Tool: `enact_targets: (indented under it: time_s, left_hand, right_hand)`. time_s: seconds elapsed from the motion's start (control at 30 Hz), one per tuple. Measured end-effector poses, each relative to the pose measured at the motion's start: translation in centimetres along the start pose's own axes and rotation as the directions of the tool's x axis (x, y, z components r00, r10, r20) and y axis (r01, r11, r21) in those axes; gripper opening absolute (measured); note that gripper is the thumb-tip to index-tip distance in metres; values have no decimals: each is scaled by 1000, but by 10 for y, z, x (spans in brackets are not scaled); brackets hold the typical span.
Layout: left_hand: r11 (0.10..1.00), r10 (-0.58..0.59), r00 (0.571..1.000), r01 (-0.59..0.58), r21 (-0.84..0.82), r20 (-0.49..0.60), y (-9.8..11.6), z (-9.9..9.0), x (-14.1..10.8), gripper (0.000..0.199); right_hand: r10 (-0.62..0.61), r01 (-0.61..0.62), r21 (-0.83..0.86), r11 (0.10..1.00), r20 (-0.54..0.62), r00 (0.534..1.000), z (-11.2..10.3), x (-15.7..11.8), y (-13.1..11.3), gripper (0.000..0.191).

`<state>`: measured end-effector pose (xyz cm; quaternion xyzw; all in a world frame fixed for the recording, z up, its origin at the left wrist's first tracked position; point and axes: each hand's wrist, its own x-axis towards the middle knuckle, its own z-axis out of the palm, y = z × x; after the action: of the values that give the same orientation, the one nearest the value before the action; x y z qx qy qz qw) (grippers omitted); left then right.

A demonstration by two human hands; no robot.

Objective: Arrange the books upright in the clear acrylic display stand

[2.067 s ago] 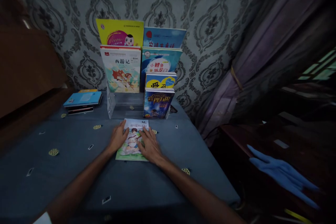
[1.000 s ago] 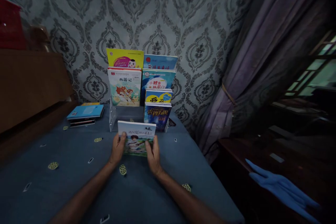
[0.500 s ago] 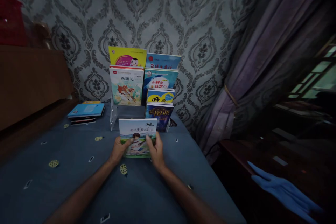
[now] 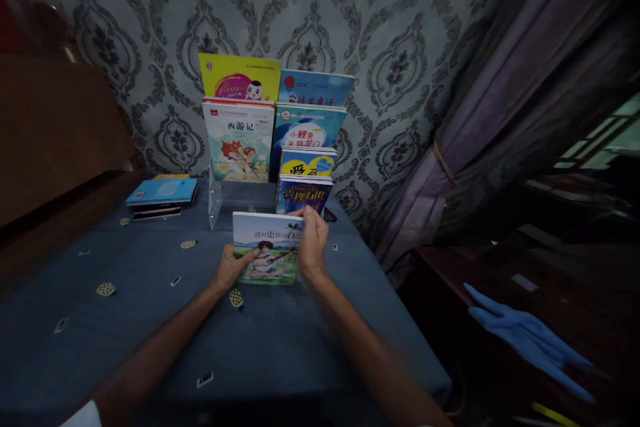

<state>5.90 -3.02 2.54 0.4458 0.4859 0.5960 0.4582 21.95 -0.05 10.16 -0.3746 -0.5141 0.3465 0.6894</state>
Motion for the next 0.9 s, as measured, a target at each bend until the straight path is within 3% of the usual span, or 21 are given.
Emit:
enact_targets:
  time_s: [0.1, 0.17, 0.2, 0.27, 0.33, 0.37, 0.47, 0.57, 0.67, 0.77, 0.9]
  left_hand:
    - [998, 60, 995, -59, 15, -75, 8, 4, -1, 34]
    - [978, 209, 965, -201, 62, -158, 20, 8, -3, 39]
    - [947, 319, 928, -301, 114, -195, 27, 10, -4, 44]
    - [820, 555, 805, -487, 302, -208, 41, 14, -6, 55]
    - [603, 737, 668, -576, 553, -108, 52, 15, -8, 53]
    - [478, 785, 619, -575, 664, -29, 55, 15, -8, 48]
    - [171, 808, 561, -514, 841, 179, 62, 18, -11, 35]
    - [0, 778, 531, -533, 846, 335, 66, 31, -16, 37]
    - [-75, 742, 512, -579, 812, 433, 69, 50, -20, 39]
    - [-97, 711, 503, -622, 777, 492, 70, 67, -22, 42]
    - [-124, 707, 471, -652, 748, 528, 69, 76, -22, 44]
  right_hand:
    - [-13, 12, -20, 1000, -50, 999, -1, -4, 0, 53]
    - [-23, 21, -34, 999, -44, 999, -1, -5, -1, 55]
    - [-28, 27, -37, 999, -36, 999, -1, -5, -1, 56]
    - [-31, 30, -37, 999, -28, 999, -1, -6, -2, 58]
    - [-24, 23, -30, 999, -32, 999, -1, -6, -2, 61]
    - [-19, 18, -27, 999, -36, 999, -1, -7, -3, 62]
    - [-19, 18, -18, 1000, -46, 999, 0, -8, -4, 66]
    - [-20, 21, 3, 1000, -24, 1000, 0, -11, -5, 72]
    - [-21, 20, 21, 1000, 18, 1000, -2, -12, -3, 76]
    - [7, -6, 25, 1000, -22, 1000, -5, -12, 2, 75]
    - [23, -22, 59, 998, -11, 1000, -6, -11, 5, 69]
